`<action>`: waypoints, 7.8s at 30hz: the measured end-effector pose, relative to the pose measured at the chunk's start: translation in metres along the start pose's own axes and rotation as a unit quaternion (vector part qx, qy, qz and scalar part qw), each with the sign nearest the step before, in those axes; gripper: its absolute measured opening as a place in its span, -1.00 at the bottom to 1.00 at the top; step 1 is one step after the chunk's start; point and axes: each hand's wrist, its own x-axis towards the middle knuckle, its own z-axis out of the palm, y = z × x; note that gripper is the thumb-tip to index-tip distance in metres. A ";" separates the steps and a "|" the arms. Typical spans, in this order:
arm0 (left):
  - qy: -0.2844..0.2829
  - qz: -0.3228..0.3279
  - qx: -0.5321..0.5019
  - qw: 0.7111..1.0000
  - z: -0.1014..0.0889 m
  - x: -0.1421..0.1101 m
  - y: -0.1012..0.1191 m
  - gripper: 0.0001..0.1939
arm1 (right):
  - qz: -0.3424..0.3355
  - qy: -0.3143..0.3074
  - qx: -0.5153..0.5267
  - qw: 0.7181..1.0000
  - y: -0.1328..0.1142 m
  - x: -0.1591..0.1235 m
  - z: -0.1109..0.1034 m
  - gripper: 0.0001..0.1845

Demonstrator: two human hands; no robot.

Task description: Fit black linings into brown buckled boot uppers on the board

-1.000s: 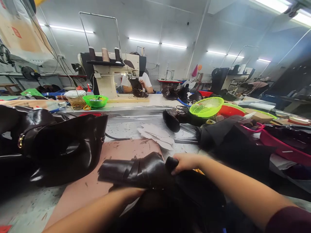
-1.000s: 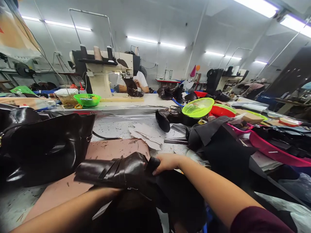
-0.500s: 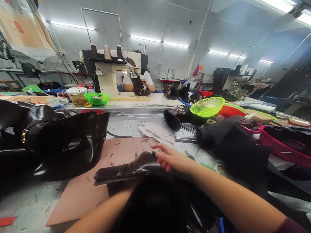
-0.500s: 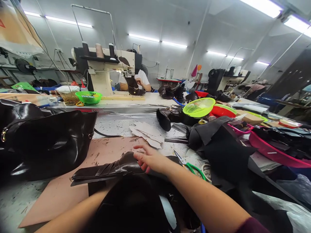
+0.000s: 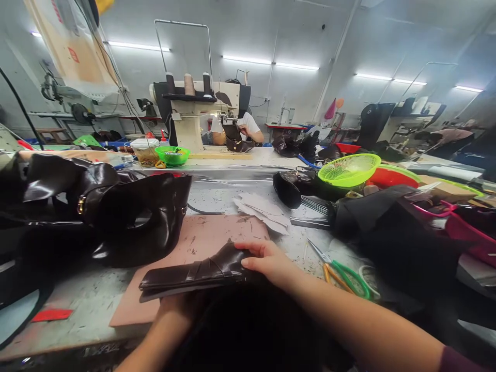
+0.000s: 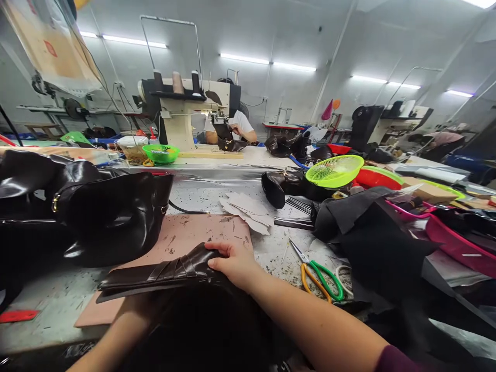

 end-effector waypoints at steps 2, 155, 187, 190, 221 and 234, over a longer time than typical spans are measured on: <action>0.033 0.035 0.013 0.999 0.003 -0.013 -0.002 -0.77 | 0.000 0.015 0.009 1.000 0.001 -0.001 0.003 -0.55; -0.266 0.192 0.254 0.910 -0.082 0.028 0.183 -0.85 | -0.347 -0.098 -0.582 0.729 -0.116 -0.047 -0.020 -0.69; -0.297 0.169 0.241 0.909 -0.067 0.037 0.161 -0.94 | -0.277 -0.077 -0.619 0.730 -0.099 -0.068 -0.012 -0.84; -0.318 0.186 0.194 0.909 -0.069 0.031 0.158 -0.89 | -0.254 -0.085 -0.601 0.753 -0.096 -0.070 -0.020 -0.82; -0.430 0.246 0.290 0.819 -0.072 0.054 0.210 -0.49 | -0.365 0.066 -0.577 0.728 -0.093 -0.087 -0.009 -0.70; -0.355 0.302 0.186 0.865 -0.064 0.062 0.189 -0.84 | -0.253 0.014 -0.499 0.829 -0.098 -0.077 -0.040 -0.64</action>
